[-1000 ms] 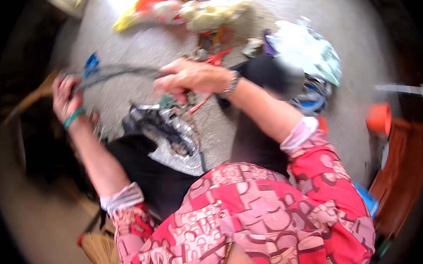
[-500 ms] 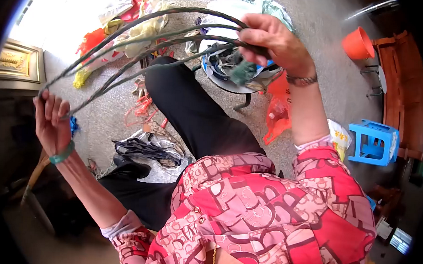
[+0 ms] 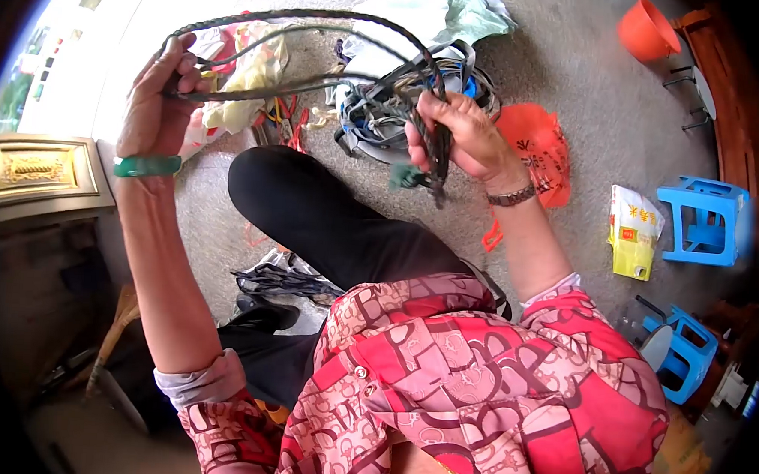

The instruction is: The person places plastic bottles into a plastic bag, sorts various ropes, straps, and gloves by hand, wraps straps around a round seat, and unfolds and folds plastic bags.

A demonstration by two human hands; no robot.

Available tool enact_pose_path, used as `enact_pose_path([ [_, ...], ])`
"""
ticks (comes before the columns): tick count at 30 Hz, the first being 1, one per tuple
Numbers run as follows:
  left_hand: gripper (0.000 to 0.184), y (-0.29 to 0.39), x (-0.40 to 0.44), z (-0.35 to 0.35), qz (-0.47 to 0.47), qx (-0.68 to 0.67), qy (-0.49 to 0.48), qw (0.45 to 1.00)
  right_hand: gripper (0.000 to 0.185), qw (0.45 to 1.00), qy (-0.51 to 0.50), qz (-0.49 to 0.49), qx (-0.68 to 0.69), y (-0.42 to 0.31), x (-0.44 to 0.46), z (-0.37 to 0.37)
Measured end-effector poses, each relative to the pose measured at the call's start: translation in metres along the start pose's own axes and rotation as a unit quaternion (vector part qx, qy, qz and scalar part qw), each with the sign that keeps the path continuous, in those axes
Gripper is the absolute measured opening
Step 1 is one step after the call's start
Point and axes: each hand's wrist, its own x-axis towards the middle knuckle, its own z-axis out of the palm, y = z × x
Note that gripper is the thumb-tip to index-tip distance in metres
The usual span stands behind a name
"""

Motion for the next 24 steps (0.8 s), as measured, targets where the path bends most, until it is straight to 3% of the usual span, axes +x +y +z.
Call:
enact_pose_path([
  [2, 0.025, -0.009, 0.004, 0.009, -0.004, -0.057, -0.01, 0.998, 0.033, 0.998, 0.047, -0.003, 0.042, -0.006, -0.001, -0.002],
  [4, 0.021, -0.018, 0.009, 0.003, -0.04, -0.17, -0.027, 0.984, 0.03, 1.0, 0.014, -0.007, 0.018, -0.012, 0.0, -0.02],
  [5, 0.017, -0.021, 0.007, 0.005, -0.045, -0.164, -0.013, 0.985, 0.027, 1.0, -0.024, -0.012, -0.011, -0.015, -0.002, -0.035],
  [7, 0.016, -0.034, 0.012, -0.008, -0.058, -0.146, -0.016, 0.987, 0.024, 0.989, 0.043, -0.036, -0.138, -0.026, -0.005, -0.057],
  [10, 0.008, -0.052, 0.003, 0.008, -0.099, -0.112, 0.032, 0.988, 0.02, 0.918, 0.149, -0.014, -0.368, -0.062, -0.009, -0.088],
  [13, 0.012, -0.075, -0.008, 0.051, -0.122, -0.124, 0.008, 0.985, 0.022, 0.898, 0.191, -0.01, -0.396, -0.084, -0.005, -0.117],
  [15, 0.017, -0.101, -0.008, 0.065, -0.151, -0.144, 0.009, 0.978, 0.025, 0.853, 0.219, -0.026, -0.473, -0.084, 0.004, -0.147],
  [17, 0.013, -0.125, -0.012, 0.083, -0.174, -0.148, 0.05, 0.972, 0.026, 0.825, 0.241, -0.026, -0.51, -0.083, 0.013, -0.162],
  [19, 0.011, -0.144, -0.012, 0.096, -0.195, -0.135, 0.081, 0.968, 0.023, 0.79, 0.267, 0.055, -0.549, -0.087, 0.017, -0.169],
  [24, 0.015, -0.177, -0.009, 0.107, -0.235, -0.108, 0.139, 0.956, 0.023, 0.75, 0.275, 0.043, -0.6, -0.083, 0.028, -0.188],
])
